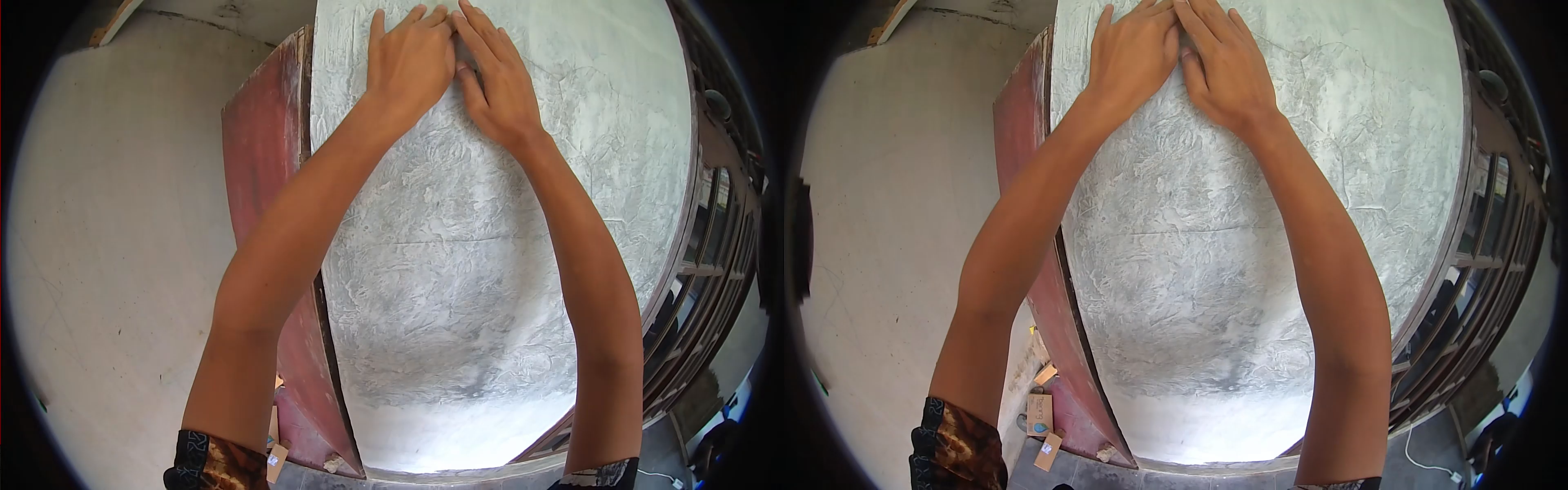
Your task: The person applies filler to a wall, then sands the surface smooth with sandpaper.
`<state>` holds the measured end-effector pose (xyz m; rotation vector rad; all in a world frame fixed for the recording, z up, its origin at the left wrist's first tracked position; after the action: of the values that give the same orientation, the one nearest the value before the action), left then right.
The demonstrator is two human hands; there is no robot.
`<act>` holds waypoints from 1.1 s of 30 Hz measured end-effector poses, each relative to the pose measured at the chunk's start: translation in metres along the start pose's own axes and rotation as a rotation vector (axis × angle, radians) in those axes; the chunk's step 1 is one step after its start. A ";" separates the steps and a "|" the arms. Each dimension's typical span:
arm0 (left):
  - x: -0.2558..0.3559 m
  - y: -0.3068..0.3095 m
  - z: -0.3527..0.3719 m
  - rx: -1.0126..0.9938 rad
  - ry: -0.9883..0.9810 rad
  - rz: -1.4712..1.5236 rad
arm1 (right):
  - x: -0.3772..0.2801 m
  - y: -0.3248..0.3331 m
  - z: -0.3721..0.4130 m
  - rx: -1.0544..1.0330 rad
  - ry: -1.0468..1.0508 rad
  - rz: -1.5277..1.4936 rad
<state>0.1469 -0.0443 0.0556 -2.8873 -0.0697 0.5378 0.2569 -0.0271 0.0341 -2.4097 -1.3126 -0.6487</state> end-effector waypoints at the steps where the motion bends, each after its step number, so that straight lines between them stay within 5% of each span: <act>1: -0.003 0.002 -0.006 0.001 0.004 0.008 | 0.003 -0.006 -0.006 -0.078 -0.038 -0.089; 7: -0.054 -0.002 0.005 0.031 -0.085 0.523 | 0.030 -0.024 -0.028 -0.256 -0.103 0.106; 9: -0.072 -0.002 0.008 0.097 -0.133 0.266 | 0.029 -0.024 -0.033 -0.194 -0.071 0.146; 17: -0.075 -0.009 0.014 0.147 -0.103 0.321 | -0.020 -0.033 0.004 -0.020 0.195 0.367; 23: -0.075 -0.008 0.014 0.208 -0.081 0.319 | 0.019 -0.034 -0.067 -0.113 -0.092 0.376; 30: -0.076 -0.014 0.017 0.192 -0.046 0.337 | -0.036 -0.040 0.004 -0.057 0.086 0.464; 33: -0.076 -0.013 0.014 0.202 -0.043 0.326 | -0.012 -0.030 -0.031 -0.039 0.107 0.551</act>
<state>0.0707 -0.0350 0.0726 -2.6998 0.4306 0.6213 0.2183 -0.0344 0.0561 -2.5571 -0.5495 -0.6293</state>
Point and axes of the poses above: each hand's wrist, its own z-axis away from the middle knuckle, its own y-axis out of the back of the hand, x = y × z, the point moved 7 cm from there along -z, towards the middle knuckle, and after that the axes turned 7 degrees about -z, right-handed, at the moved point
